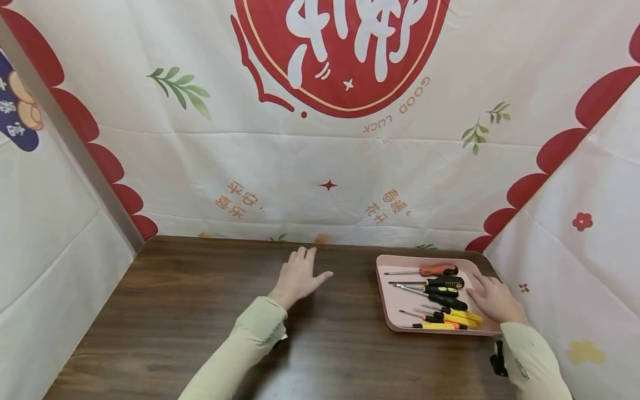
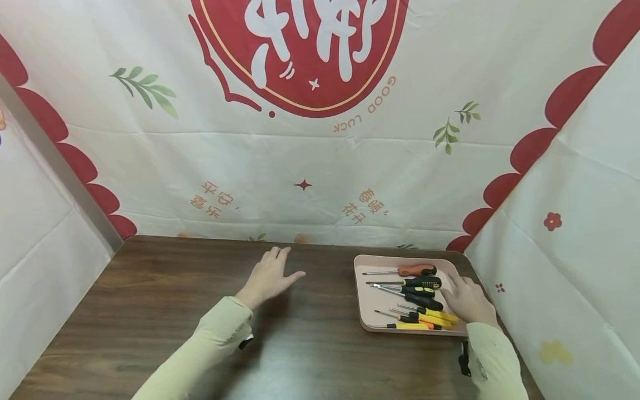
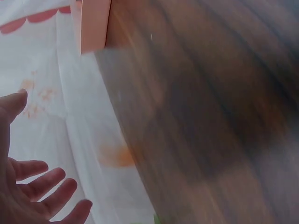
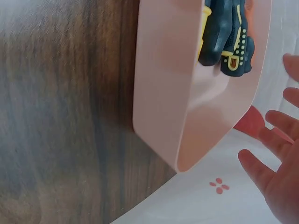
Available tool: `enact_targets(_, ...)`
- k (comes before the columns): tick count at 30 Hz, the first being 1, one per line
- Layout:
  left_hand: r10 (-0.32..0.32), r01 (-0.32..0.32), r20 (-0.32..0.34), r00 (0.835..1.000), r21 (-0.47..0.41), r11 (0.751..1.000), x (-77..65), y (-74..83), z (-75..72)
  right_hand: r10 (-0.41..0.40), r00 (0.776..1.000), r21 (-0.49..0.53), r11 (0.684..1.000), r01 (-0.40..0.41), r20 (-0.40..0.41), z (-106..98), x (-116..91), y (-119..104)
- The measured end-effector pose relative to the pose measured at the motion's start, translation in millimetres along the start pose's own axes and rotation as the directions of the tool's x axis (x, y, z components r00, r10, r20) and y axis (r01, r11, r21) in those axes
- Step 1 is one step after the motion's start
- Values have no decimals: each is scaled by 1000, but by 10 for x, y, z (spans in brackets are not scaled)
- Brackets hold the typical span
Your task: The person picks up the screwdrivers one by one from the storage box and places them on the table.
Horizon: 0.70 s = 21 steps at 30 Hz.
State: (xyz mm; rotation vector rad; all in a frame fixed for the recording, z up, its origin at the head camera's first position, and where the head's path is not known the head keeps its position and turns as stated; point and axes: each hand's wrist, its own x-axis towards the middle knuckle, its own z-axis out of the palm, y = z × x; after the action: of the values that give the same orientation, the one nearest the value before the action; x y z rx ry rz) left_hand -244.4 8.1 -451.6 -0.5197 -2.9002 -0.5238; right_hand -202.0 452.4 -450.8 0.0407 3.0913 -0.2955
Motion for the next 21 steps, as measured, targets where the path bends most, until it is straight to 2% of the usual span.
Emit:
enact_targets(2,14,-14,10,1000,-29,999,-7,70,39,57,998,-10,998,-57,-15,16,-23,12)
enact_targets(8,30,-28,19,999,-85,996,-14,296,176,69,995,-10,998,-70,-71,68,-51,92)
enact_targets(14,52,-45,50,997,-120,992,-1,515,319,97,995,31,995,-96,-13,63,-98,182)
enact_targets(21,44,-28,117,992,-130,991,46,748,445,186,980,44,981,-190,74,65,-71,239)
